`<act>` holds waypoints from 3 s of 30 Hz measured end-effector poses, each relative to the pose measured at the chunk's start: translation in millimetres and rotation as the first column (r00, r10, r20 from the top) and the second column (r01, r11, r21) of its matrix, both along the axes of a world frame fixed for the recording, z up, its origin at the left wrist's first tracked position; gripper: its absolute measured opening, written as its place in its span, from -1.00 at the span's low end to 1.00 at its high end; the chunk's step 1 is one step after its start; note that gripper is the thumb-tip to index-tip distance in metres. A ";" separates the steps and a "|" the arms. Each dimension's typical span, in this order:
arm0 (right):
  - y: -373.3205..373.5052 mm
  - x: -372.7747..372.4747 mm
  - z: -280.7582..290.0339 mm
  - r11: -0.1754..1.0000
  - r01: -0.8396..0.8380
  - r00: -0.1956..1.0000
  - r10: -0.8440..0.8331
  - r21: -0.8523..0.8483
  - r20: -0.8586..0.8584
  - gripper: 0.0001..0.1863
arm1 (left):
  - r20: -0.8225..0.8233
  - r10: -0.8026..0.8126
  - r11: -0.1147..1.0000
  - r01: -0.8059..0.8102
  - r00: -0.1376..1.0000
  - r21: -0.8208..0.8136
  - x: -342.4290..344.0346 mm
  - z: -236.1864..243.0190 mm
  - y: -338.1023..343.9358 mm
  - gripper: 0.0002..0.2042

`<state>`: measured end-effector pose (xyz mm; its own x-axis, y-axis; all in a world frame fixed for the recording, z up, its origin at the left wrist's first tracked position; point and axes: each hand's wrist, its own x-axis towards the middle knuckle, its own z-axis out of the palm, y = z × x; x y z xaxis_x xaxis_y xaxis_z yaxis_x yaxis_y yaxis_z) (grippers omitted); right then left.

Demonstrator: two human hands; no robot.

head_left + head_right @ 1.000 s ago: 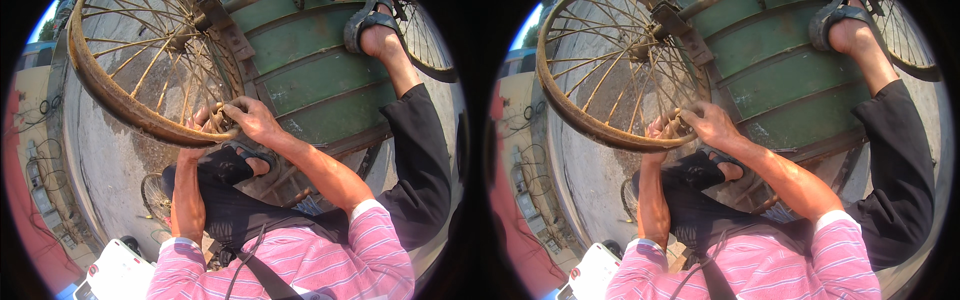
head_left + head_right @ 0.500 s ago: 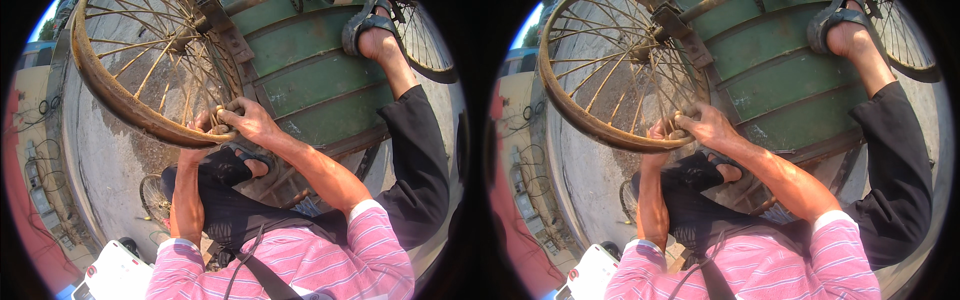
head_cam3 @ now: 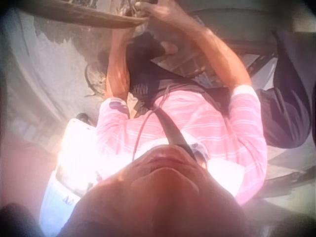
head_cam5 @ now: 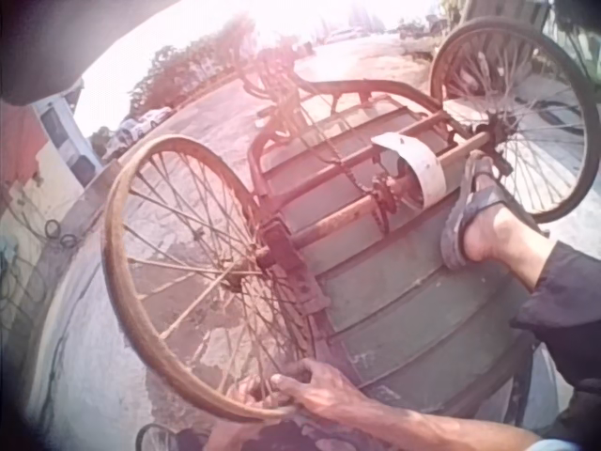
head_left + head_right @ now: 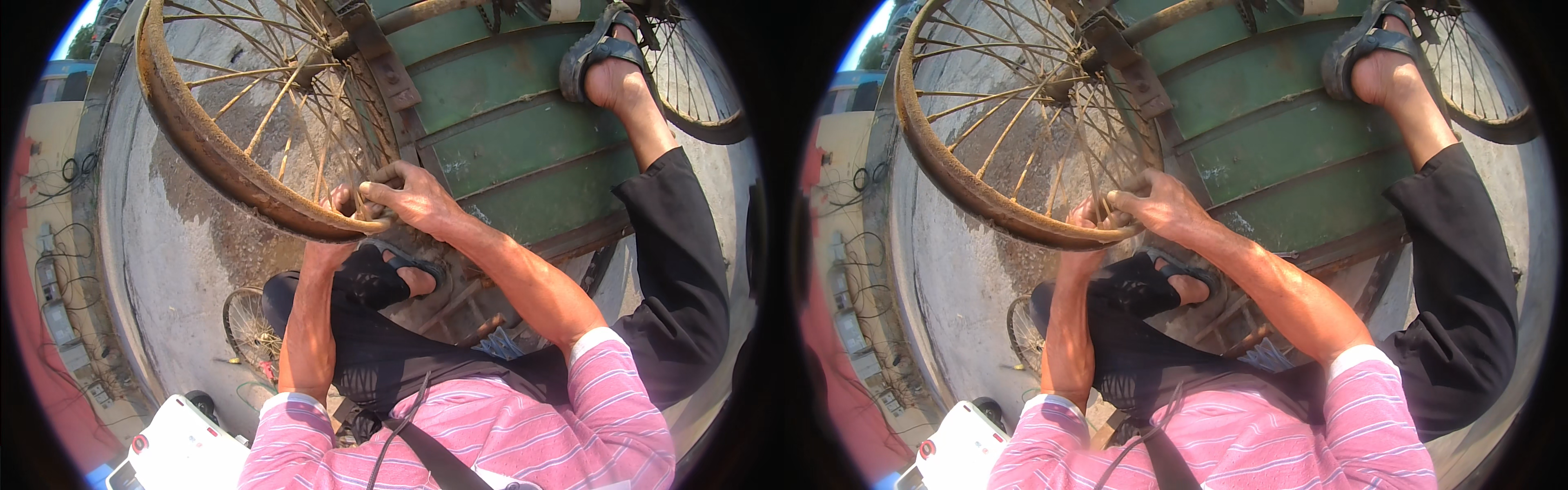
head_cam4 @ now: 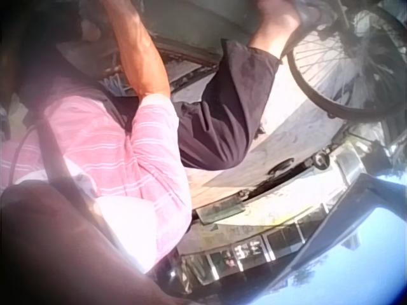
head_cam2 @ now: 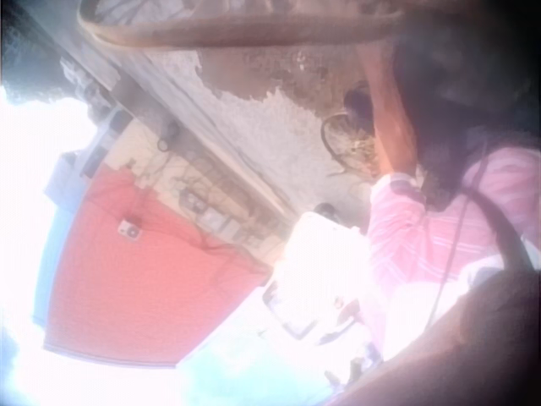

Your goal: The person is seated on a green metal cart and repeatedly adjusts the spokes of a bicycle wheel using a spoke wrench. The wheel is mounted on the cart, and the person rotates it to access different sections while tightening or loosening the spoke nipples.

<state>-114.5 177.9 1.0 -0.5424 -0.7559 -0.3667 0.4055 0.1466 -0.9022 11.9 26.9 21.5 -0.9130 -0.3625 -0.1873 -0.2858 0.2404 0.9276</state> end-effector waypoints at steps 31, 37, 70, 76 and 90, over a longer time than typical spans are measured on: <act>-16.7 -32.0 58.4 0.811 -0.309 0.780 0.515 0.497 -0.356 -0.29 | 0.140 -0.211 0.955 0.235 0.967 -0.181 0.3 4.4 -29.6 -0.63; -24.7 -31.0 59.3 0.738 -0.243 0.662 0.601 0.630 -0.448 -0.32 | 0.090 -0.185 0.906 0.205 0.979 -0.370 3.0 16.4 -26.3 -0.44; 13.3 -26.3 52.5 0.939 -0.306 0.740 0.339 0.159 -0.581 -0.60 | 0.059 -0.094 0.911 0.109 0.994 -0.397 11.2 -53.8 -24.1 -0.44; 9.2 -26.9 47.6 0.947 -0.247 0.893 0.304 0.205 -0.332 -0.58 | 0.194 -0.051 0.982 0.085 0.980 -0.171 1.7 -19.7 -13.3 -0.52; -14.3 -13.4 28.9 0.982 -0.113 0.912 0.162 0.149 -0.376 -0.53 | 0.074 -0.050 0.746 -0.012 0.996 0.666 16.0 19.8 -14.7 -0.78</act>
